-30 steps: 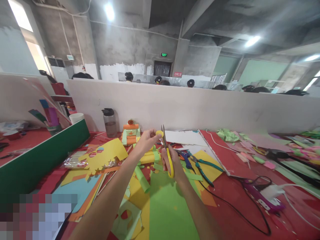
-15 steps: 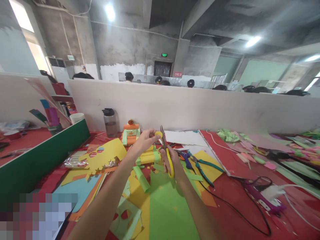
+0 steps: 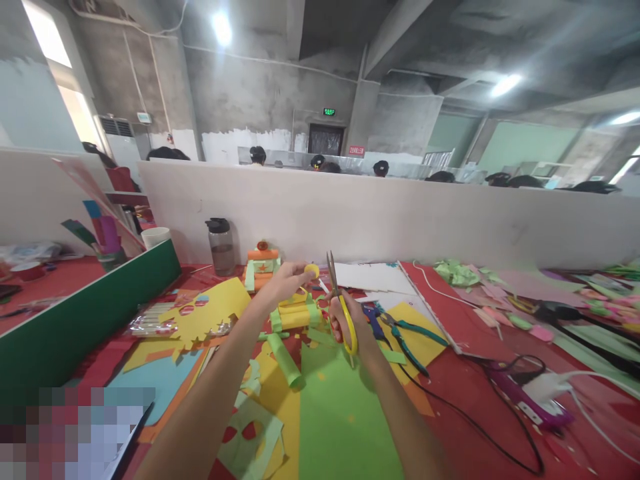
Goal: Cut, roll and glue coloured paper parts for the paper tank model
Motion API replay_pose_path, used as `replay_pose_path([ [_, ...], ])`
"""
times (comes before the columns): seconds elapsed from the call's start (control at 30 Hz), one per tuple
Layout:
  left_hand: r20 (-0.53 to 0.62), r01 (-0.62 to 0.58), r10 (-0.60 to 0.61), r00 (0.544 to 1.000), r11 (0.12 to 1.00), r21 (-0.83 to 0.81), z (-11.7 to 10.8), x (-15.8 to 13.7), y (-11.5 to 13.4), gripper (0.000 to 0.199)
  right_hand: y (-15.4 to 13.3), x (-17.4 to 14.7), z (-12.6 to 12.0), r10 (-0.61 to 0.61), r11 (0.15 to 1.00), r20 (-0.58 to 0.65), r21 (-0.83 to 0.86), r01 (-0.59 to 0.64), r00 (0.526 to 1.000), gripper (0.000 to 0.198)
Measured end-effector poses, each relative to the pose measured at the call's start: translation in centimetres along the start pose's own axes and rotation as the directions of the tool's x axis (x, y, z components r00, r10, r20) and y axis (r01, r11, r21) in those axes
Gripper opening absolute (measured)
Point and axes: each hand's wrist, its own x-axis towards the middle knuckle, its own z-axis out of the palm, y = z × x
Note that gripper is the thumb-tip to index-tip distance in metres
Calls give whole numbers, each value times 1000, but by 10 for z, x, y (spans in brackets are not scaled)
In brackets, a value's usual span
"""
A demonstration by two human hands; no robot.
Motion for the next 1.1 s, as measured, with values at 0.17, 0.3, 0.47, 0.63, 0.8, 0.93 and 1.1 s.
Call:
replay_pose_path([
  [0.17, 169, 32, -47, 984, 995, 93, -1, -7, 4, 38, -5, 2, 2, -51, 991, -74, 120, 59, 996, 35],
  [0.3, 289, 14, -39, 957, 996, 89, 3, -3, -4, 34, -8, 2, 5, -102, 978, -125, 168, 122, 987, 35],
  [0.47, 318, 57, -81, 945, 995, 85, 3, 0, -11, 34, -10, 2, 7, -70, 978, -138, 186, 96, 988, 37],
  [0.63, 206, 65, -95, 974, 987, 147, -8, -2, -10, 41, -9, 2, 7, -41, 981, -168, 180, 72, 985, 35],
  [0.8, 311, 48, -107, 944, 980, 192, -11, -5, -9, 38, -7, 2, 9, -25, 989, -217, 138, 56, 976, 34],
  [0.93, 391, 54, -115, 913, 985, 162, -7, -5, -13, 31, -10, 1, 12, -39, 990, -223, 127, 68, 974, 30],
  [1.1, 334, 63, -116, 935, 984, 165, -9, -5, -10, 24, -12, 0, 10, -36, 993, -246, 97, 61, 969, 30],
])
